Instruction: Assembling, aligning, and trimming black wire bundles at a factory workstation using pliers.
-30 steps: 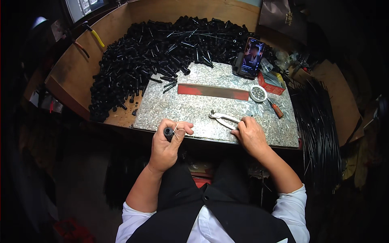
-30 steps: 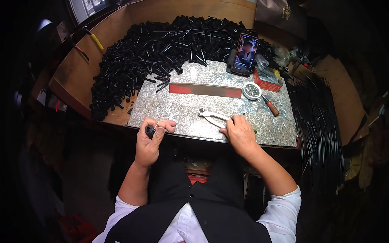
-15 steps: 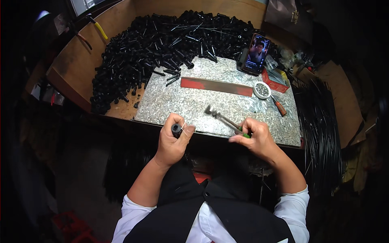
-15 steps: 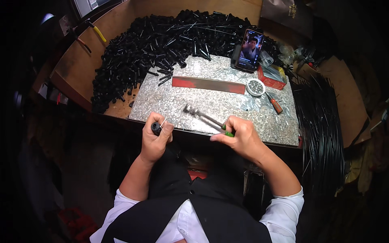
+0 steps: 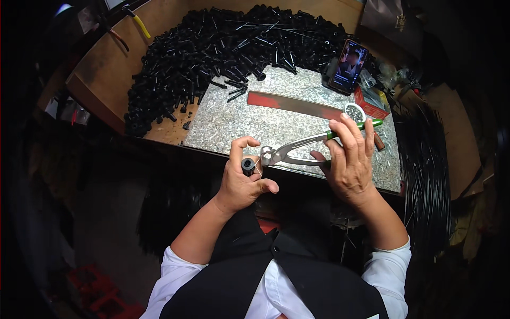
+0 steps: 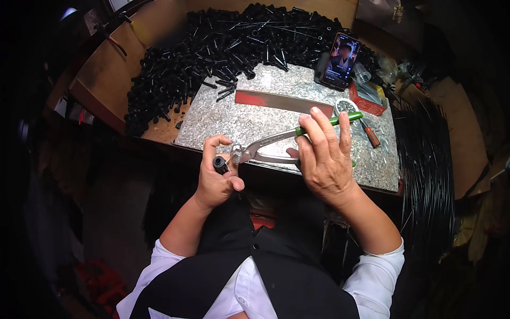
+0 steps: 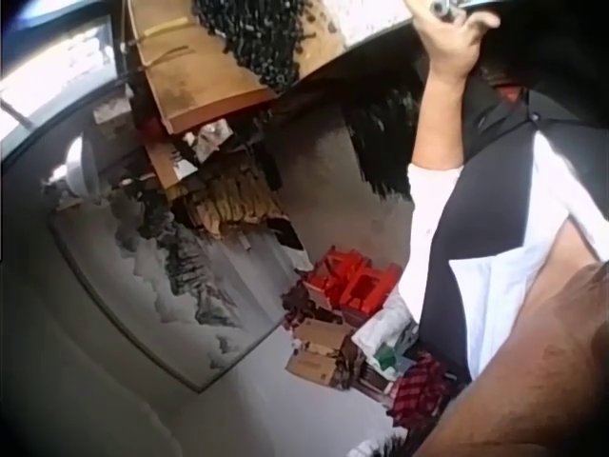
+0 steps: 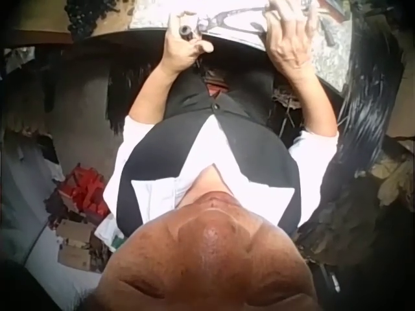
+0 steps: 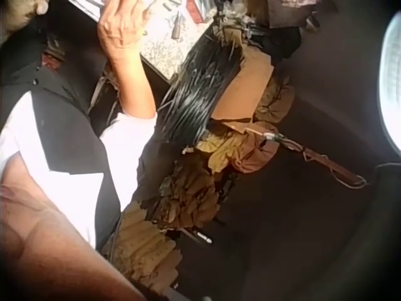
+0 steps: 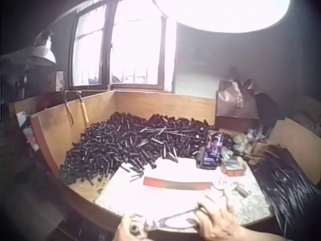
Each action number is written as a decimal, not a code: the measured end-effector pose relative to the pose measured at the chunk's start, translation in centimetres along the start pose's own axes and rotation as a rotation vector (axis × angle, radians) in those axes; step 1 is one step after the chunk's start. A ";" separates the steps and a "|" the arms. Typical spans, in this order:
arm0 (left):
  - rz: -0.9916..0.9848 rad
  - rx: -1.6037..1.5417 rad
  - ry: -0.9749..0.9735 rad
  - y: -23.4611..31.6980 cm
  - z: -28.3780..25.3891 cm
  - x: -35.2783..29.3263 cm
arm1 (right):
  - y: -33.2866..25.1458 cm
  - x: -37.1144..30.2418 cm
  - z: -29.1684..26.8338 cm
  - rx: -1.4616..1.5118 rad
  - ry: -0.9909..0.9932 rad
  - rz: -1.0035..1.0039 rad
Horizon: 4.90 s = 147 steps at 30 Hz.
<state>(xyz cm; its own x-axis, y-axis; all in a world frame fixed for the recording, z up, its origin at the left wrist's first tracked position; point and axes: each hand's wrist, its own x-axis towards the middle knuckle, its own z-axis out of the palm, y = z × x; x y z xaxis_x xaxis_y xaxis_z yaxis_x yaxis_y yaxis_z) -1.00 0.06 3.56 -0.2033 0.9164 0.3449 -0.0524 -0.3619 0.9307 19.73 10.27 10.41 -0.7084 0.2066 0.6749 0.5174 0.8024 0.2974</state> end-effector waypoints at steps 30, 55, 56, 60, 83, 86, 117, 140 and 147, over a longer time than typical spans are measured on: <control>-0.087 0.143 -0.088 -0.1 -1.3 -1.6 | -3.4 -4.6 -1.6 0.978 -0.568 0.244; -0.106 0.145 -0.197 0.4 -1.4 -1.0 | -3.7 -5.8 -4.0 1.370 -1.025 0.630; -0.105 0.145 -0.197 0.6 -1.3 -1.0 | -4.0 -6.8 -3.4 1.234 -0.699 0.512; -0.024 0.160 -0.121 -0.1 -2.0 -1.1 | -3.6 -6.9 -2.1 0.713 -0.283 0.144; 0.050 0.153 -0.228 0.3 -0.5 -1.3 | -3.3 -5.4 -2.0 0.938 -0.750 0.237; 0.025 0.138 -0.208 0.5 -0.4 -1.4 | -3.1 -5.1 -2.1 1.024 -0.873 0.284; 0.016 0.002 0.093 -0.7 0.6 -1.5 | -0.5 -6.6 0.7 0.560 -0.314 0.371; 0.015 0.045 0.060 0.6 0.7 -1.7 | 15.6 -1.4 10.7 0.041 -0.832 0.655; -0.016 0.048 0.070 0.4 0.6 -1.7 | 15.3 -1.1 10.0 0.097 -0.806 0.762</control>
<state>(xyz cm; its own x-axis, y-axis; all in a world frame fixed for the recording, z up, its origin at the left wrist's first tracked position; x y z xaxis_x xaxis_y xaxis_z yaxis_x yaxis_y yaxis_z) -0.12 -1.52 3.38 -0.2705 0.9072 0.3222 -0.0100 -0.3373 0.9413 23.58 27.90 7.47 -0.3438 0.9390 0.0123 0.9352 0.3435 -0.0859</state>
